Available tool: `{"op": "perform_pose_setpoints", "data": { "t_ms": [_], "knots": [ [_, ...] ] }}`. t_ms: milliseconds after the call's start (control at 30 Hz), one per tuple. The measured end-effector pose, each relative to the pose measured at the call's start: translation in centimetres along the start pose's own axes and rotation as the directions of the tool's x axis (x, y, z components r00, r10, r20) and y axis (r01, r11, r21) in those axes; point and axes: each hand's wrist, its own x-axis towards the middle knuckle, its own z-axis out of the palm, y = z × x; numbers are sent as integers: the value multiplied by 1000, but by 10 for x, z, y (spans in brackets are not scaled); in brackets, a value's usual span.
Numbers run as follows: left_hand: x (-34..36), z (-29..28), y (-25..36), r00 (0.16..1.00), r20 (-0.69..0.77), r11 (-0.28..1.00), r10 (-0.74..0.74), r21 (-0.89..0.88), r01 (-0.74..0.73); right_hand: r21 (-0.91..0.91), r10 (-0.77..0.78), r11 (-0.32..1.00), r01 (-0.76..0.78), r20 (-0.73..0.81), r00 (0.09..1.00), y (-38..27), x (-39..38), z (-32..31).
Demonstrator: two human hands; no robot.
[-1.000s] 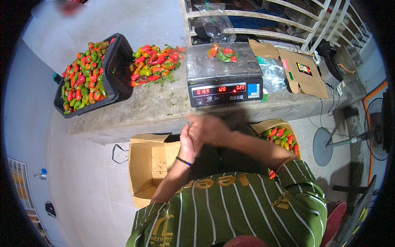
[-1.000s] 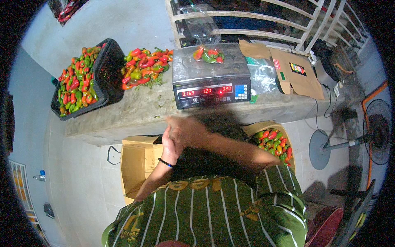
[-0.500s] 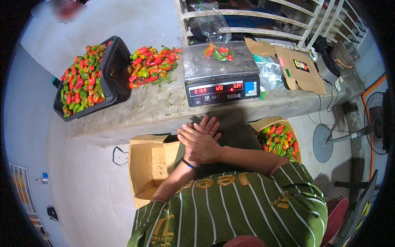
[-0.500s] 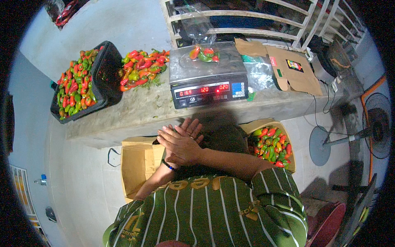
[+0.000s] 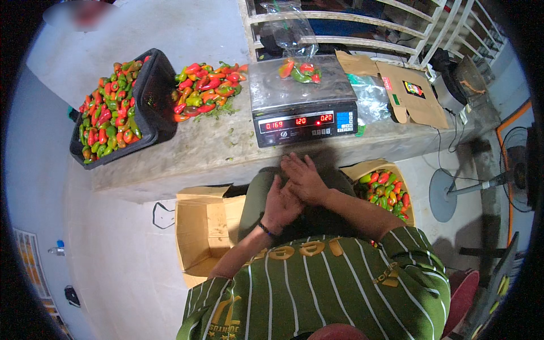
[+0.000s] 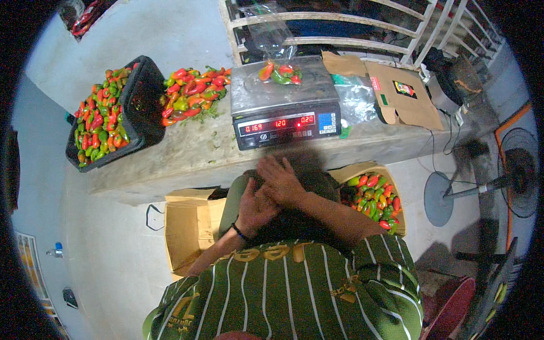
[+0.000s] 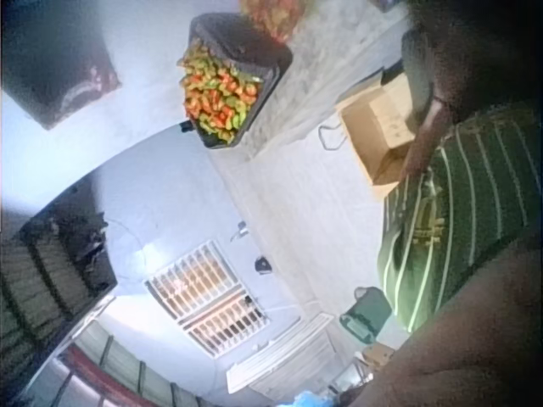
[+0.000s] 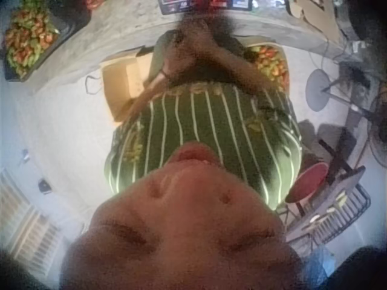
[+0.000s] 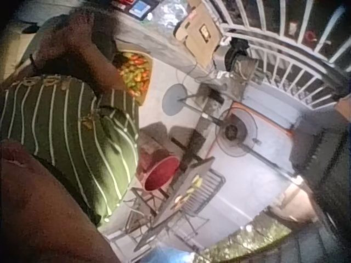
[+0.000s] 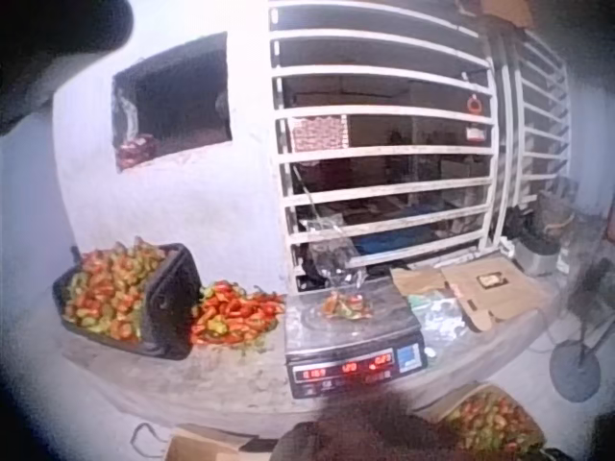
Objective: The person weighs red and green peppers on a digital scale, places them into clear plastic bags, and ties the bags shut. The person repeats this process multiple times, handling peppers from a large black crate and a yellow basket.
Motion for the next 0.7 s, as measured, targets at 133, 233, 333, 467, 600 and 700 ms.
{"op": "perform_pose_setpoints", "data": {
  "t_ms": [133, 233, 333, 467, 600, 700],
  "knots": [
    [10, -14, -5, 994, -90, 993, -70, 86, 77, -135, 132, 981, -141, -71, 989, 33, -11, -17],
    [12, -22, 1, 973, -158, 924, -169, 318, 212, -144, 227, 957, -250, -160, 961, 73, -14, -45],
    [21, -52, -3, 968, -195, 794, -157, 557, 241, -108, 327, 918, -381, -335, 884, 107, 1, -90],
    [26, -58, 0, 965, -205, 812, -165, 527, 251, -117, 390, 860, -496, -475, 789, 143, 36, -147],
    [33, -65, 1, 959, -211, 844, -186, 465, 266, -189, 351, 832, -522, -549, 758, 194, 85, -175],
    [31, -63, 1, 965, -212, 843, -156, 481, 242, -62, 354, 887, -458, -545, 760, 194, 146, -195]
  ]
}}
